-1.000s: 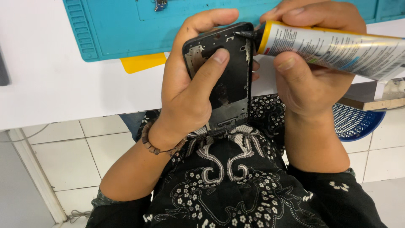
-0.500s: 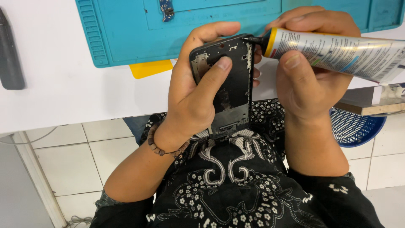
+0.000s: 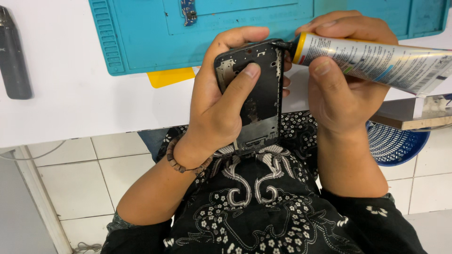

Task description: The person applies glue to the frame of a disassembled mobile phone and then places a small circuit board into the top section of the phone. They continue to apply glue along the edges of the phone frame.

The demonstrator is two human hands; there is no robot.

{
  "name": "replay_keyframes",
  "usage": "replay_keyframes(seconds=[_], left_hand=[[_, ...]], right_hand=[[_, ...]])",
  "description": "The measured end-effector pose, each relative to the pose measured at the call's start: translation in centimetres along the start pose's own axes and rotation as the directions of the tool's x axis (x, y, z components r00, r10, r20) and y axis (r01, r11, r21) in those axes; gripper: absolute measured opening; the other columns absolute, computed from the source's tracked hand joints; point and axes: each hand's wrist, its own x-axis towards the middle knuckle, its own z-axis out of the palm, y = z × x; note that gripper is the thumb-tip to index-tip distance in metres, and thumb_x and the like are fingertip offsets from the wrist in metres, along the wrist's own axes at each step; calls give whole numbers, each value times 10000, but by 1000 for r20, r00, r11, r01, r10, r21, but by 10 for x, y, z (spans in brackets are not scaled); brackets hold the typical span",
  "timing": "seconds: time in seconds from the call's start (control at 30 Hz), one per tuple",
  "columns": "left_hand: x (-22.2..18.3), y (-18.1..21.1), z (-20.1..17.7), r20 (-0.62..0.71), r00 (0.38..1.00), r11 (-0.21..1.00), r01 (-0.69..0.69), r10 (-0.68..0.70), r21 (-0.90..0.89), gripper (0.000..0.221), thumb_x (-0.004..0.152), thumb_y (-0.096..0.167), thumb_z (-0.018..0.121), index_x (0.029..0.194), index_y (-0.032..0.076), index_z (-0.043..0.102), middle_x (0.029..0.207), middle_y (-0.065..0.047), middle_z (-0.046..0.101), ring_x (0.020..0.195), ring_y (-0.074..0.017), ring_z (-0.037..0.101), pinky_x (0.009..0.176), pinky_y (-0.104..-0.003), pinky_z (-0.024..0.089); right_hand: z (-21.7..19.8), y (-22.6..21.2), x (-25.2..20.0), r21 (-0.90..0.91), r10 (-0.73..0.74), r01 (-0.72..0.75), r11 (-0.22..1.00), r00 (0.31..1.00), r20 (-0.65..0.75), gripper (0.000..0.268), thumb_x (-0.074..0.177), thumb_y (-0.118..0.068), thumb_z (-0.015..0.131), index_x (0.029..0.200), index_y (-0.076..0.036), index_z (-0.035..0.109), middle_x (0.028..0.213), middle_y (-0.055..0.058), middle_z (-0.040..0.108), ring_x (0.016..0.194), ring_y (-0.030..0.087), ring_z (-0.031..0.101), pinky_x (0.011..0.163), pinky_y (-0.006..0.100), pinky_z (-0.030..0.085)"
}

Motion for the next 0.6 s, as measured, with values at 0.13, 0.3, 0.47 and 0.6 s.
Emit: replay_keyframes(seconds=[0.13,0.3,0.47,0.6], left_hand=[[0,0,0,1,1000,1000,3,-3,-6,355,946,250,519,1242,64,463,1026,-183,654,800,-272,725,744,-337,651],[0,-1,1,-5,1000,1000,11,-11,-22,355,940,249,525,1235,61,464,1037,-195,649,791,-278,720,734,-346,652],[0,-3,1,-10,1000,998,8,-9,-59,354,940,240,530,1234,54,463,1027,-210,650,786,-281,711,733,-353,642],[1,-2,1,-15,1000,999,4,-4,-47,342,940,232,528,1227,55,470,1026,-211,649,789,-285,716,725,-354,644]], right_hand=[[-1,2,-1,-25,-15,15,1000,1000,-16,253,940,-210,603,1056,-5,512,1017,173,520,985,337,614,902,389,525],[-1,1,-3,-59,-12,11,998,999,-30,265,942,-230,606,1048,2,531,1017,169,526,976,334,625,889,381,528],[-1,1,-3,-12,21,-22,1000,999,-34,247,946,-214,611,1061,-12,529,1043,139,525,992,314,619,899,373,536],[1,0,-3,-32,28,-30,999,998,-54,262,939,-234,616,1049,-13,528,1022,150,526,977,328,627,889,373,529]])
